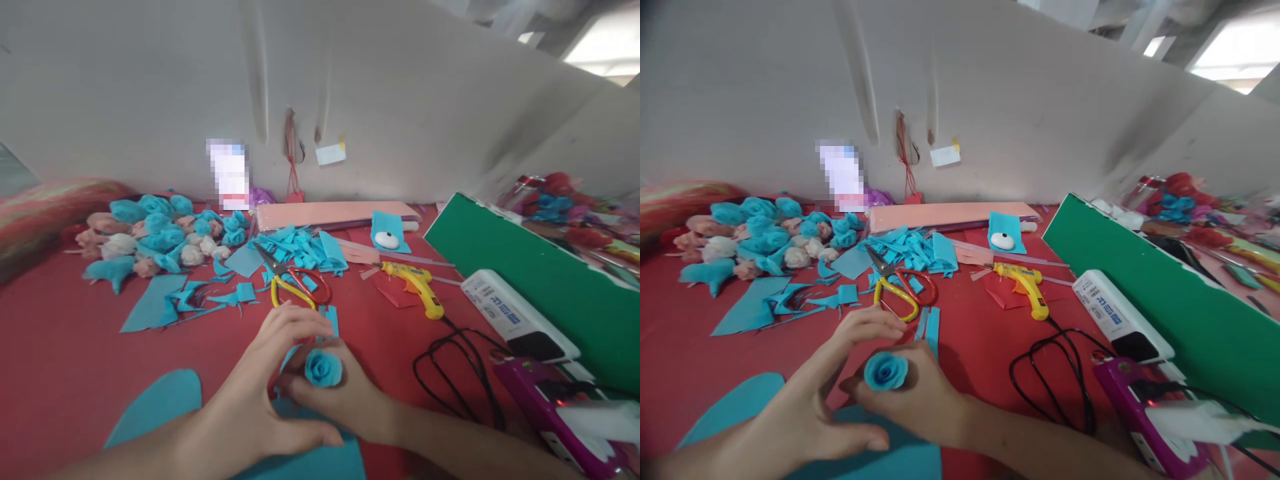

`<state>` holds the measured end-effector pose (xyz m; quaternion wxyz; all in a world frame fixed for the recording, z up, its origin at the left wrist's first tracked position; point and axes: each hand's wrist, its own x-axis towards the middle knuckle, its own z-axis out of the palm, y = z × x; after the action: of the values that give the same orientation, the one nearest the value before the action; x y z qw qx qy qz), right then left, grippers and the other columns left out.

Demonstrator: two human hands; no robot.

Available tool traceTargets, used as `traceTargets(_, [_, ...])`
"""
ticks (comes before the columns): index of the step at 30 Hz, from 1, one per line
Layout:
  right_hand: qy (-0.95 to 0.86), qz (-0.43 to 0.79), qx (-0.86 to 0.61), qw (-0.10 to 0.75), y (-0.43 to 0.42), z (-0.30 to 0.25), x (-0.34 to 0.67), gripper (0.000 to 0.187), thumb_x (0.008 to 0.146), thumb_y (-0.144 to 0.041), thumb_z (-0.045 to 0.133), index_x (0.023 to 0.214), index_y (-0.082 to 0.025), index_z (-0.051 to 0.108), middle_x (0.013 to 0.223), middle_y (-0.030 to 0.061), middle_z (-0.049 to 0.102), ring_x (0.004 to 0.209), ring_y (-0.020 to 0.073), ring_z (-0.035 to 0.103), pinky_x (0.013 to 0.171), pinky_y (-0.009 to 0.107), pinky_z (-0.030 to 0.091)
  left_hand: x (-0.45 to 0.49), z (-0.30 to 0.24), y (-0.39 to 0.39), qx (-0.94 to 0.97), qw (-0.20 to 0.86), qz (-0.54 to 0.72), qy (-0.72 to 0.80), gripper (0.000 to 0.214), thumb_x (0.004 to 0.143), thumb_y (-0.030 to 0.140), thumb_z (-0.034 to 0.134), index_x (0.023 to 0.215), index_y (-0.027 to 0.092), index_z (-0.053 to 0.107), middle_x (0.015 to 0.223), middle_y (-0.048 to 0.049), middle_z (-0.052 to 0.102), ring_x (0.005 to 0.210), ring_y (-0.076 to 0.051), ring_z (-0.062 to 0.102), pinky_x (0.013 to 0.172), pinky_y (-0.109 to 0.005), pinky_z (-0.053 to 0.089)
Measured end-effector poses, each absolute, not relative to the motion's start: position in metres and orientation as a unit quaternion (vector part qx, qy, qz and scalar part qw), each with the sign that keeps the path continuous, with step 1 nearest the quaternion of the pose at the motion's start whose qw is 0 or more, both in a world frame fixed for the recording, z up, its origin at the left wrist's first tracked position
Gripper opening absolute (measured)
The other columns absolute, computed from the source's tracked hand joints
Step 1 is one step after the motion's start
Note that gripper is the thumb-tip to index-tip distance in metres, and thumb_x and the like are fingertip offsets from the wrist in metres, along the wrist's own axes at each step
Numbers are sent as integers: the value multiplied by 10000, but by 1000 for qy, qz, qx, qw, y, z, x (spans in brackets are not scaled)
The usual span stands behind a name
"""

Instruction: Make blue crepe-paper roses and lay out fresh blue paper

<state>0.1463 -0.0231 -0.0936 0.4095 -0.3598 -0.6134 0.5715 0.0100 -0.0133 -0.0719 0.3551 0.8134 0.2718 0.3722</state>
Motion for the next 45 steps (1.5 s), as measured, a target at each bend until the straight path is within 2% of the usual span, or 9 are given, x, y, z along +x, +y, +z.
traceTargets(3, [-597,561,-389,421,-23,-83,150,220,712,-269,550,541,-169,454,462,-57,417,418,60,377,400,172,337,9,-70,-13,819,330,385,269,645,622,400,735,1159,277,398,1094,-66,465,1067,-250,454,878,-367,452])
traceTargets(8, [-595,511,-428,448,-19,-79,154,248,677,-256,549,514,-173,381,483,-63,325,445,51,289,377,160,272,8,-66,-16,852,281,363,254,611,656,333,719,1163,253,387,1108,-70,470,1052,-226,462,917,-360,423])
traceTargets(12, [-621,465,-446,445,-18,-82,158,274,647,-224,539,470,-176,335,452,-62,294,434,54,269,363,167,229,6,-65,-17,879,215,343,254,589,678,263,692,1167,221,367,1114,-66,497,1066,-215,464,1023,-407,308])
traceTargets(16, [-651,417,-436,460,-17,-85,160,227,628,-230,554,489,-174,384,462,-54,359,437,65,310,398,186,265,3,-66,-16,901,128,336,242,535,695,217,646,1160,195,382,1119,-69,518,1086,-218,457,1068,-450,201])
traceTargets(22, [-680,365,-423,474,-15,-89,159,124,655,-223,551,566,-199,469,495,-35,457,443,97,407,429,209,344,2,-69,-13,910,18,342,234,446,699,218,620,1113,185,456,1099,-69,561,1061,-229,458,1073,-492,176])
traceTargets(28, [-703,314,-415,484,-17,-89,160,187,663,-226,560,552,-203,412,482,-35,448,426,102,421,399,212,328,3,-72,-12,912,20,333,237,473,711,213,606,1142,173,415,1093,-80,584,1068,-226,462,1077,-494,168])
traceTargets(35, [-748,261,-373,483,-19,-94,164,155,769,-300,518,658,-196,485,583,-12,550,518,117,524,493,211,401,3,-69,-14,911,31,339,233,488,713,217,590,1158,176,396,1058,-70,600,1034,-222,490,1073,-488,191])
traceTargets(39, [-765,236,-366,475,-22,-94,164,168,792,-289,487,653,-194,477,550,-20,514,473,105,477,446,208,360,3,-67,-14,907,40,350,229,471,699,200,602,1130,169,416,1043,-63,592,1017,-211,493,1082,-473,184])
traceTargets(45, [-759,224,-392,470,-26,-89,163,193,752,-284,524,608,-203,425,502,-32,475,447,100,451,434,206,364,1,-69,-15,904,40,363,222,402,708,178,576,1086,208,443,1012,-38,613,1002,-216,514,1070,-527,176])
